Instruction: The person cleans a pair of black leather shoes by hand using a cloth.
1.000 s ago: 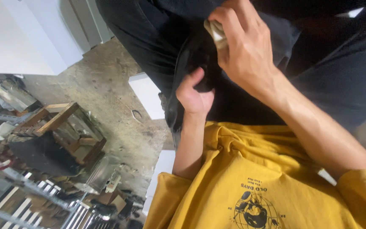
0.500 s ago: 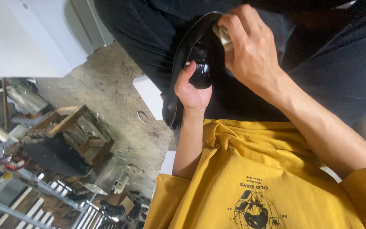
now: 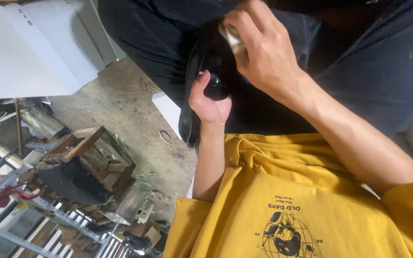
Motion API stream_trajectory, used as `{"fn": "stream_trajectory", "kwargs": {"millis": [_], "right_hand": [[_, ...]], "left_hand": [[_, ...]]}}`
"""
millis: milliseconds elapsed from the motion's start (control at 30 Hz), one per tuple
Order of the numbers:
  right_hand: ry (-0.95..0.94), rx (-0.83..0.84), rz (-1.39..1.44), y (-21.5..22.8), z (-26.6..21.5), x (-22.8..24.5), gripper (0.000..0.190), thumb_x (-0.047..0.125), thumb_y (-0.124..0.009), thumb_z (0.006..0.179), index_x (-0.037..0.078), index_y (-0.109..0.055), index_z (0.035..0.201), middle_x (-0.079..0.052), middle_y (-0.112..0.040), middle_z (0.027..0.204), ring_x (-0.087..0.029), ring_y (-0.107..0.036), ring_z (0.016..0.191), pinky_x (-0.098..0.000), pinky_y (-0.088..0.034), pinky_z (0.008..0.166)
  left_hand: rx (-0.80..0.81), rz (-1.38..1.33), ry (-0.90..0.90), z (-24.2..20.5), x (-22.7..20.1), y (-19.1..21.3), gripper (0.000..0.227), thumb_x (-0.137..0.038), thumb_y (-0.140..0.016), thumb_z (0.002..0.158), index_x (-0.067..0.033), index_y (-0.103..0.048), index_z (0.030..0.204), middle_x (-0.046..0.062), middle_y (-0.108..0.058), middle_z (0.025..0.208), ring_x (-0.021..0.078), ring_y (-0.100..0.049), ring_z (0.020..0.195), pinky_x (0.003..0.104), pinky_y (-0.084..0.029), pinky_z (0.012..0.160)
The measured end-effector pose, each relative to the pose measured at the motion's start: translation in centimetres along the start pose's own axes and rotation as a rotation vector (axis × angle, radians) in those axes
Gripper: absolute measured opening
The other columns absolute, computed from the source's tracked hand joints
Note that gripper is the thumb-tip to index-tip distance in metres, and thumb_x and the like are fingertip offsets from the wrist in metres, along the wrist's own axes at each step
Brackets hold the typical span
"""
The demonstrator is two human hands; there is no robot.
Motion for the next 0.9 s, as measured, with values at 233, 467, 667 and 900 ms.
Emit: {"fn": "stream_trajectory", "kwargs": {"millis": [233, 467, 667, 900], "right_hand": [[-0.076, 0.086, -0.07, -0.4, -0.9, -1.5, 0.039, -0.018, -0.057, 0.072, -0.008, -0.055, 0.11, -0.022, -0.05, 0.103, -0.039, -0.052, 0.086, -0.0463, -0.048, 0.072], [-0.091, 0.073, -0.106, -0.3, -1.9, -1.7, 0.037, -0.016, -0.06, 0.075, -0.006, -0.057, 0.11, -0.021, -0.055, 0.104, -0.04, -0.055, 0.089, -0.0466, -0.047, 0.07], [-0.07, 0.061, -0.062, -0.5, -1.5, -1.7, 0.03, -0.013, -0.063, 0.086, -0.005, -0.059, 0.115, -0.021, -0.06, 0.106, -0.04, -0.058, 0.089, -0.046, -0.047, 0.072], [-0.493, 0.066, 0.065, 2.9, -6.5, -7.1, 0.022, 0.013, -0.069, 0.123, 0.001, -0.066, 0.105, -0.009, -0.064, 0.092, -0.018, -0.049, 0.082, -0.0426, -0.039, 0.068]], "left_hand": [[0.024, 0.024, -0.053, 0.4, -0.5, -0.1, 0.032, -0.012, -0.066, 0.091, 0.0067, -0.072, 0.116, 0.021, -0.073, 0.114, 0.0366, -0.066, 0.111, 0.046, -0.049, 0.106], [0.158, 0.015, -0.071, -0.1, -0.5, -1.2, 0.039, -0.013, -0.066, 0.097, 0.009, -0.065, 0.129, 0.024, -0.069, 0.124, 0.0394, -0.062, 0.119, 0.048, -0.048, 0.108], [0.098, 0.06, -0.09, 0.3, -0.2, -0.4, 0.035, -0.013, -0.065, 0.095, 0.0085, -0.069, 0.123, 0.023, -0.072, 0.119, 0.0377, -0.065, 0.114, 0.045, -0.05, 0.104], [0.27, 0.0, -0.023, -3.2, -1.9, -5.4, 0.047, -0.027, -0.065, 0.099, 0.0019, -0.061, 0.137, 0.017, -0.066, 0.131, 0.0333, -0.06, 0.124, 0.046, -0.048, 0.108]]}}
Point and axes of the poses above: each hand's wrist, its own z-axis towards the middle knuckle, its own y-axis out of the back of the hand, x = y × z, the point moved 9 cm from there along z, towards the middle knuckle
